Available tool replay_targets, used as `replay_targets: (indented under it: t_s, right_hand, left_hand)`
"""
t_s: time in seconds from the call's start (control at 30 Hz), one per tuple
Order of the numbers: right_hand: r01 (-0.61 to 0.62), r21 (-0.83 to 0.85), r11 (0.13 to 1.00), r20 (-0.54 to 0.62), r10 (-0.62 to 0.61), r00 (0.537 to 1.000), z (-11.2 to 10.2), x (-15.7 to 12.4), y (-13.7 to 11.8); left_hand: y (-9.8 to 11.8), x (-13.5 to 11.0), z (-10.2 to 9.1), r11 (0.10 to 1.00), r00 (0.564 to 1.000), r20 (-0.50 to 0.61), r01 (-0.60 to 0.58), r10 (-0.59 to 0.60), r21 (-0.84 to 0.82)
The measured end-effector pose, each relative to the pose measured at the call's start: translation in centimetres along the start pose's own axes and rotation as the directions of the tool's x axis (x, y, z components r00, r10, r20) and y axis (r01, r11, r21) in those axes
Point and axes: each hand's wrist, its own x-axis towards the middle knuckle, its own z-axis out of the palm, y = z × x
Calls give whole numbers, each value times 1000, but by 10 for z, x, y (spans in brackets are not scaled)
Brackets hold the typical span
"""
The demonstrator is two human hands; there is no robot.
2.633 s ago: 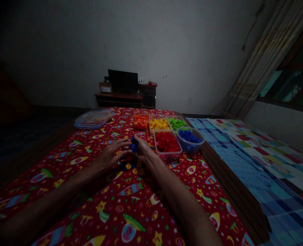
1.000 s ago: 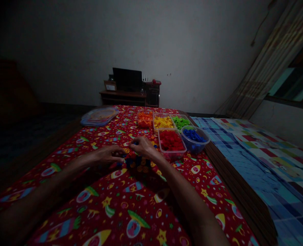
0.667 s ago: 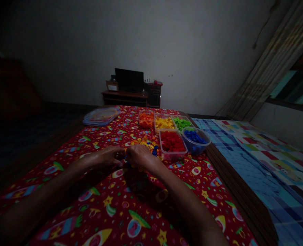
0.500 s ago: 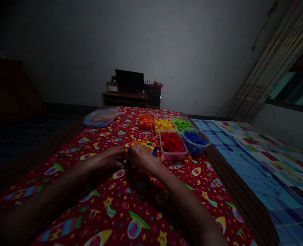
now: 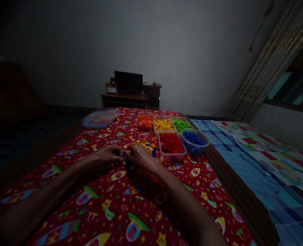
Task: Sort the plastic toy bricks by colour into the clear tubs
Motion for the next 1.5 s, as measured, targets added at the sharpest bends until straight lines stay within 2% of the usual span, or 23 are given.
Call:
replay_targets:
  t_s: [0.1,0.17,0.3,0.4,0.5,0.63,0.7,0.8,0.87,0.9,0.97,1.03,1.13,1.2,1.27,1.33,1.4,1.5]
  right_hand:
    - [72,60,996,-8,-72,997,7,-1,4]
    - [62,79,995,-27,-60,998,8,0,3]
    - [-57,240,969,-166,98,981,2,9,-1]
    - [-137,419,898,-135,210,968,1,16,-3]
    - [-173,475,863,-107,251,962,8,18,-5]
    - [-188,394,900,-172,273,946,7,20,-3]
    - [-177,374,910,-234,277,932,-9,21,4]
    - [-127,291,948,-397,240,886,-56,13,24]
    - [-123,111,986,-482,161,861,-94,0,43]
    - [-158,4,987,-504,138,852,-112,-8,54]
    - [-278,-209,937,-496,143,856,-142,-24,77]
    - [-408,-347,844,-465,223,857,-163,-37,100]
    - [-545,-450,708,-358,416,836,-180,-49,128]
    - [-573,-465,674,-268,510,817,-187,-53,140]
    - [-577,-450,681,-257,520,815,-193,-55,146]
    - [-571,-406,713,-351,456,818,-199,-57,143]
    - [-556,-344,757,-463,379,802,-202,-57,133]
    - [-467,-266,843,-521,282,805,-195,-55,109]
  left_hand:
    - [7,-1,1,997,998,-4,-64,64,-45]
    - [12,0,0,990,996,-22,-88,87,-108]
    - [14,4,-5,951,978,-176,-156,111,-267]
    - [15,8,-4,930,956,-272,-196,110,-312]
    - [22,8,4,952,925,-356,-219,133,-215]
    - [39,0,13,968,873,-441,-249,210,-32]
    - [47,-4,14,955,863,-437,-296,254,-31]
    - [51,-7,12,943,842,-439,-331,315,42]
    - [48,-5,11,941,831,-444,-317,335,117]
    - [45,-3,12,940,832,-437,-306,342,151]
    - [39,0,18,927,835,-410,-296,367,229]
    - [35,0,27,891,830,-363,-309,423,333]
    - [35,-4,46,790,814,-227,-386,535,477]
    - [39,-9,59,704,801,-88,-461,592,540]
    - [44,-14,70,604,775,65,-540,629,586]
    - [48,-17,81,497,737,217,-613,640,614]
    - [50,-17,89,412,704,331,-662,628,626]
    - [49,-11,97,362,695,358,-663,624,655]
